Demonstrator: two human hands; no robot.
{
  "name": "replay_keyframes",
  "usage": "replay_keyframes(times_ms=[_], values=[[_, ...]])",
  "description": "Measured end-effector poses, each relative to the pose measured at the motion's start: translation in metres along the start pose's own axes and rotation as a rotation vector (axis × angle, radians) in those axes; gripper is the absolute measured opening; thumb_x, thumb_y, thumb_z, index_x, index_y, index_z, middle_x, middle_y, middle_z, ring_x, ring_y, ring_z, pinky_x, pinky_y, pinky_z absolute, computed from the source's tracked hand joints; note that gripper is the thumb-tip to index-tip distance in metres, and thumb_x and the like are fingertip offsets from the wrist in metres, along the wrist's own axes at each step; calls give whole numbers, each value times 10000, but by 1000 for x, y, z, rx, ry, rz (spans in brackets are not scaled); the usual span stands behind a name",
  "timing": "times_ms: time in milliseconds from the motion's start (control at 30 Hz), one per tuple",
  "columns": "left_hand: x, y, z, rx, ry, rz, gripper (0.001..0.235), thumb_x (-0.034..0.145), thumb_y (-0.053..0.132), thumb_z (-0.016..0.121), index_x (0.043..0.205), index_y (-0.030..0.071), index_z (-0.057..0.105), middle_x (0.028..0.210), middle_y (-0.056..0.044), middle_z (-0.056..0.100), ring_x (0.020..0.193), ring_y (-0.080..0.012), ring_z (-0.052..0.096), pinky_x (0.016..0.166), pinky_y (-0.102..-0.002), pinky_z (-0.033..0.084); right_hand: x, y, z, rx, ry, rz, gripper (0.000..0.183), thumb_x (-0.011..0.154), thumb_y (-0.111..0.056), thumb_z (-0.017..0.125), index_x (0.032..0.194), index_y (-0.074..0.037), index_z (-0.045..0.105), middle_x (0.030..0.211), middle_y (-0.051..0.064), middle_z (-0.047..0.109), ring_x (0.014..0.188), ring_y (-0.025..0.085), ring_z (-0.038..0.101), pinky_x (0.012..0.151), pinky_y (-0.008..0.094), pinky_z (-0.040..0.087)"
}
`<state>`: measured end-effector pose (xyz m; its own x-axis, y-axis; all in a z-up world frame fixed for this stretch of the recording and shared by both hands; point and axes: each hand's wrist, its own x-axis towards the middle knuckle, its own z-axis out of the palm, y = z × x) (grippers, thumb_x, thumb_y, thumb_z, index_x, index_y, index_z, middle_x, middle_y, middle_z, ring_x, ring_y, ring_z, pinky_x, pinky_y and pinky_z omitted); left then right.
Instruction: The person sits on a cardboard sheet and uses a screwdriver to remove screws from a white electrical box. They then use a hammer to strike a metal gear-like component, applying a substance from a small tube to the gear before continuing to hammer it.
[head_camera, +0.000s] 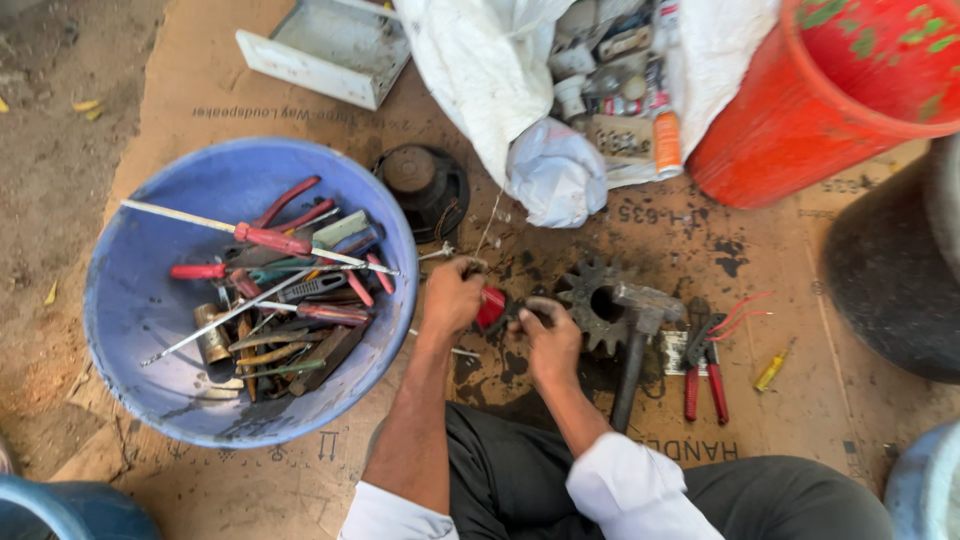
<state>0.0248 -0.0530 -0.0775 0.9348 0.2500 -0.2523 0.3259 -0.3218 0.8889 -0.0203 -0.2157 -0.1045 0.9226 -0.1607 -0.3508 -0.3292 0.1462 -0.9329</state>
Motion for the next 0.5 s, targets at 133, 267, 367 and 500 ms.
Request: replay_keyframes(times_ms=[133,267,367,500], values=[[-13,-13,9,-473,-308,-165,283,903,67,601,1139,-21,730,849,-107,747,621,-154,632,529,-320,493,-49,-34,-79,-77,58,-30,215,915,-40,669,1117,34,685,957,136,745,809,231,764,729,343,659],[-22,-16,18,-373,-317,-108,256,933,66,590,1107,-56,732,817,-95,733,588,-132,637,507,-272,495,-92,-78,-250,-414,246,-521,79,1025,-24,655,1094,-61,650,972,77,727,910,172,703,871,320,575],[-29,-8,19,-304,-305,-128,251,942,83,582,1107,-32,732,794,-108,724,559,-146,637,489,-284,507,-105,-105,-399,-910,630,-676,170,1083,-59,771,1171,7,642,1020,160,675,934,233,648,893,355,521],[-52,7,44,-467,-344,-195,267,934,89,582,1117,-5,751,751,-151,700,508,-166,623,460,-311,529,-121,-107,-526,-983,907,-312,223,1066,-72,736,1229,19,614,951,230,692,847,315,683,775,417,540]])
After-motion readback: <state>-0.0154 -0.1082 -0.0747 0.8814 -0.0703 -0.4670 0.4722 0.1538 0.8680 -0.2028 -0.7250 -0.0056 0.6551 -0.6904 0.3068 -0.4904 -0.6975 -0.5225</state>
